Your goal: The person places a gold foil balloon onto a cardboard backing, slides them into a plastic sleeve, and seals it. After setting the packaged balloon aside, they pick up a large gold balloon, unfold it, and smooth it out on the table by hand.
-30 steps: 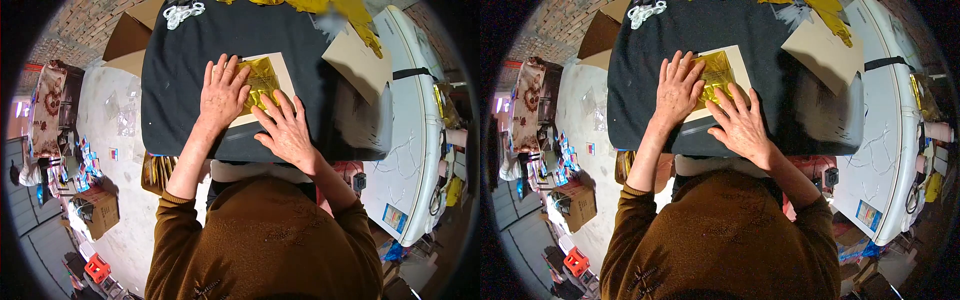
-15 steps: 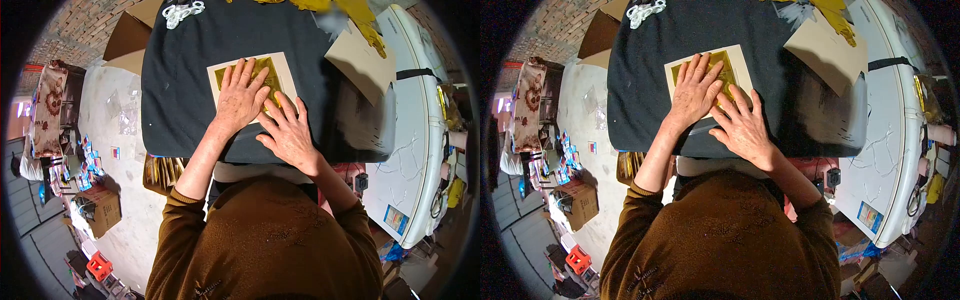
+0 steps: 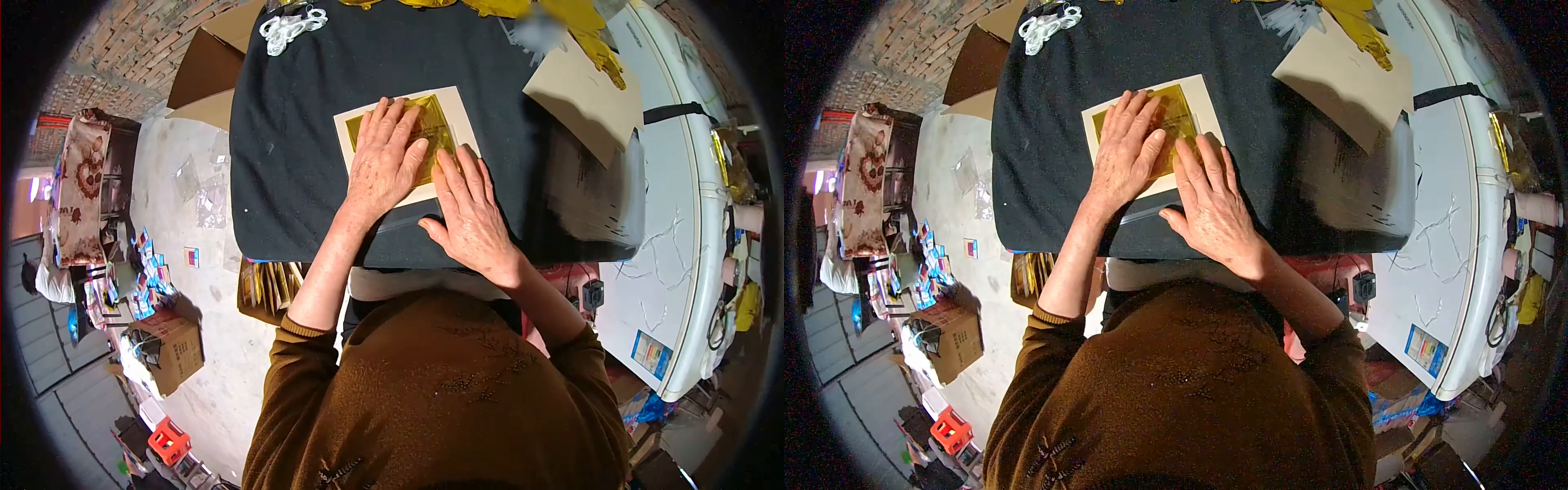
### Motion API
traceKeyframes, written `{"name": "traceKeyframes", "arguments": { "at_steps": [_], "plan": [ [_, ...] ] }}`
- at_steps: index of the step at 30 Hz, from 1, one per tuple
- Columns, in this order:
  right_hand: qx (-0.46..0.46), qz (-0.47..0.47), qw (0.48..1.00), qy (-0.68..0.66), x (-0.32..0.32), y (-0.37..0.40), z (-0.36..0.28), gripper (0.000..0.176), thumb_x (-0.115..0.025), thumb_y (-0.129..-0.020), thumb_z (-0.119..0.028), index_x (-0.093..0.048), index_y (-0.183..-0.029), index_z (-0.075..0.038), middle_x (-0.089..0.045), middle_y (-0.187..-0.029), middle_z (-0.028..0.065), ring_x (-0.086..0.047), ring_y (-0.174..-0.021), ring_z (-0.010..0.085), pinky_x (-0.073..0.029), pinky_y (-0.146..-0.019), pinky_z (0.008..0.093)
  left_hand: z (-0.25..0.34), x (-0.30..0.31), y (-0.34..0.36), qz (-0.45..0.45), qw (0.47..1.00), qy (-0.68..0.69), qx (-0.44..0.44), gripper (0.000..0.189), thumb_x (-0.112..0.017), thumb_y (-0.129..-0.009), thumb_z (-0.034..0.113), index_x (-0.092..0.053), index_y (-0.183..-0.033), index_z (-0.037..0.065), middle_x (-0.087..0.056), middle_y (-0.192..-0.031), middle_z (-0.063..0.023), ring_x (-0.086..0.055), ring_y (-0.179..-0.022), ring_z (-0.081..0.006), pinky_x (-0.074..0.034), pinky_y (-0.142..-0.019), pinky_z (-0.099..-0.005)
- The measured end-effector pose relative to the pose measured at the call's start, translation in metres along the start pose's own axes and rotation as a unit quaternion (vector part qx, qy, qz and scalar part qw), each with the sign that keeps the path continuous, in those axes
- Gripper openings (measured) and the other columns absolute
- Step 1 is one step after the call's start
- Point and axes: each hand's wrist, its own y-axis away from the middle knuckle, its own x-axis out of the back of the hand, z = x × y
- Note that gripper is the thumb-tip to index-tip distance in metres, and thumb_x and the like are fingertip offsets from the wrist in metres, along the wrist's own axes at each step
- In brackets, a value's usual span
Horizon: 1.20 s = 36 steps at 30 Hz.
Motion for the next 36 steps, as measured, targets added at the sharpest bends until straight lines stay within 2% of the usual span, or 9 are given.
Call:
{"name": "traceKeyframes", "arguments": {
  "at_steps": [5, 8, 11, 20, 28, 34, 36],
  "plan": [
    [0.004, 0.006, 1.0, 0.0, 0.001, -0.001, 0.0, 0.086, -0.074, -0.089, -0.042, -0.042, -0.145, 0.016, -0.027, -0.161, 0.0235, -0.018, -0.152, 0.0433, -0.02, -0.123, 0.0631, -0.002, 0.0, 0.001, 0.029, 0.999, -0.024, -0.02, 0.045, -0.059, -0.101, 0.028, -0.061, -0.136, 0.0, -0.052, -0.148, -0.0241, -0.04, -0.145, -0.043, -0.028, -0.122, -0.055],
    [0.007, 0.003, 1.0, 0.006, 0.002, 0.0, -0.001, 0.086, -0.073, -0.09, -0.042, -0.042, -0.145, 0.016, -0.027, -0.161, 0.0225, -0.018, -0.152, 0.0433, -0.021, -0.122, 0.0639, -0.002, 0.0, 0.002, 0.021, 0.999, -0.036, -0.013, 0.044, -0.057, -0.103, 0.027, -0.06, -0.138, 0.001, -0.049, -0.151, -0.0222, -0.037, -0.148, -0.0415, -0.024, -0.124, -0.0541],
    [0.008, 0.003, 1.0, 0.005, 0.001, -0.001, -0.001, 0.085, -0.073, -0.09, -0.041, -0.042, -0.145, 0.016, -0.027, -0.161, 0.022, -0.018, -0.152, 0.0433, -0.021, -0.122, 0.0646, -0.002, -0.002, 0.002, 0.018, 0.998, -0.059, -0.018, 0.044, -0.058, -0.102, 0.027, -0.06, -0.138, 0.001, -0.05, -0.151, -0.0223, -0.038, -0.147, -0.0407, -0.025, -0.124, -0.0546],
    [0.006, 0.006, 1.0, 0.005, 0.003, -0.001, -0.001, 0.079, -0.072, -0.091, -0.039, -0.046, -0.144, 0.014, -0.027, -0.162, 0.0204, -0.02, -0.152, 0.0429, -0.023, -0.122, 0.0637, 0.003, -0.005, 0.002, 0.006, 0.994, -0.101, -0.047, 0.048, -0.06, -0.1, 0.04, -0.064, -0.138, 0.011, -0.052, -0.149, -0.0204, -0.043, -0.143, -0.0398, -0.029, -0.121, -0.0546],
    [0.007, 0.024, 1.0, -0.009, 0.003, 0.0, 0.002, 0.071, -0.073, -0.09, -0.038, -0.054, -0.138, 0.011, -0.031, -0.16, 0.0209, -0.022, -0.151, 0.0434, -0.023, -0.121, 0.0633, 0.002, -0.006, 0.001, -0.011, 0.99, -0.131, -0.048, 0.053, -0.06, -0.099, 0.045, -0.062, -0.141, 0.013, -0.05, -0.152, -0.0178, -0.041, -0.144, -0.0386, -0.028, -0.121, -0.0536],
    [0.008, 0.08, 0.996, 0.035, 0.026, 0.024, 0.001, 0.049, -0.079, -0.083, -0.027, -0.064, -0.121, 0.001, -0.049, -0.146, 0.0184, -0.039, -0.143, 0.0362, -0.031, -0.115, 0.0597, -0.002, -0.008, 0.002, -0.014, 0.988, -0.144, -0.054, 0.055, -0.06, -0.1, 0.048, -0.06, -0.143, 0.015, -0.049, -0.154, -0.0152, -0.039, -0.146, -0.0358, -0.027, -0.122, -0.0518],
    [-0.004, 0.123, 0.992, 0.031, 0.03, 0.036, 0.007, 0.042, -0.079, -0.077, -0.016, -0.068, -0.114, 0.0, -0.06, -0.127, 0.0137, -0.053, -0.125, 0.0317, -0.037, -0.109, 0.0555, 0.0, -0.009, 0.002, -0.014, 0.987, -0.149, -0.055, 0.056, -0.059, -0.1, 0.05, -0.06, -0.144, 0.015, -0.049, -0.154, -0.0151, -0.039, -0.147, -0.0352, -0.027, -0.122, -0.0514]
  ]
}}
